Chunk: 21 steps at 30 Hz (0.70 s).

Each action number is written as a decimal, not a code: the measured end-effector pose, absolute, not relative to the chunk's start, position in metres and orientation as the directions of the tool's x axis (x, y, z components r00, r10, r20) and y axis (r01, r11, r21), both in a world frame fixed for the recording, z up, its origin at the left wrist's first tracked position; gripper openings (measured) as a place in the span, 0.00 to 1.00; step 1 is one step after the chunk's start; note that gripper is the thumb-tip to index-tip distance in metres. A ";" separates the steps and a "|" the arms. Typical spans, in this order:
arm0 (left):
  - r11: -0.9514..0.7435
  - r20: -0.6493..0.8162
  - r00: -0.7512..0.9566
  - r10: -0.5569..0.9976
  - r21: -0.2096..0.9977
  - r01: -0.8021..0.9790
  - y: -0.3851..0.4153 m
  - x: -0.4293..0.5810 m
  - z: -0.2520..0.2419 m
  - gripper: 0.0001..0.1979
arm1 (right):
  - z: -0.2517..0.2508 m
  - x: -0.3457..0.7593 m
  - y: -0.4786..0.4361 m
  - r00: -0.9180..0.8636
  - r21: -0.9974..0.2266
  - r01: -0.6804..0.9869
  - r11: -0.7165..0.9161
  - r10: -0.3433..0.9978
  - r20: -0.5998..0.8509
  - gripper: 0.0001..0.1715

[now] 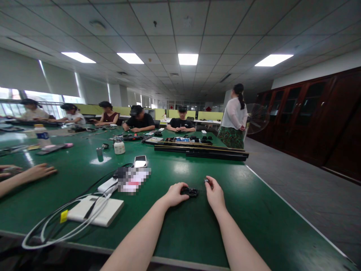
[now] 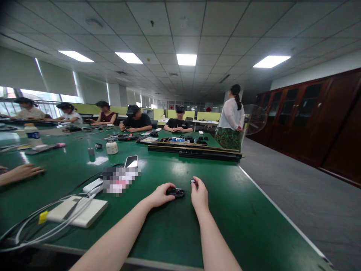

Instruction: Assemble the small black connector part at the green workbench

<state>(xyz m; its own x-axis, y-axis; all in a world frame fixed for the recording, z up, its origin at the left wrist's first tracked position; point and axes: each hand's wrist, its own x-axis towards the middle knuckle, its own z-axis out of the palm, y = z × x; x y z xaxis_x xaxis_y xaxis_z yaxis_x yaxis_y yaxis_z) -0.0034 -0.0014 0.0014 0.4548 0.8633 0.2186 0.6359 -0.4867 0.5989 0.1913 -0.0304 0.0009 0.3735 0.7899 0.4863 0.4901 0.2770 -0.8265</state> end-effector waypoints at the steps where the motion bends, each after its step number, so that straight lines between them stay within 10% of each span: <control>1: -0.484 0.217 0.454 0.864 0.600 0.637 -0.001 -0.003 0.001 0.23 | 0.001 0.192 -0.031 0.380 -0.826 0.492 0.276 0.786 0.488 0.22; 21: -0.487 0.219 0.457 0.862 0.609 0.626 -0.002 -0.003 0.001 0.22 | 0.005 0.192 -0.032 0.407 -0.830 0.488 0.272 0.770 0.491 0.23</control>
<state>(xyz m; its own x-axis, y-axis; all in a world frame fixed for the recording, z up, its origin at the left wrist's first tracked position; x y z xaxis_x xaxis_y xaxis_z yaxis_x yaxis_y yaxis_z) -0.0034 -0.0017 0.0011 0.4572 0.8619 0.2192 0.6264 -0.4871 0.6086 0.1918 -0.0324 0.0054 0.4067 0.7704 0.4910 0.4876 0.2715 -0.8298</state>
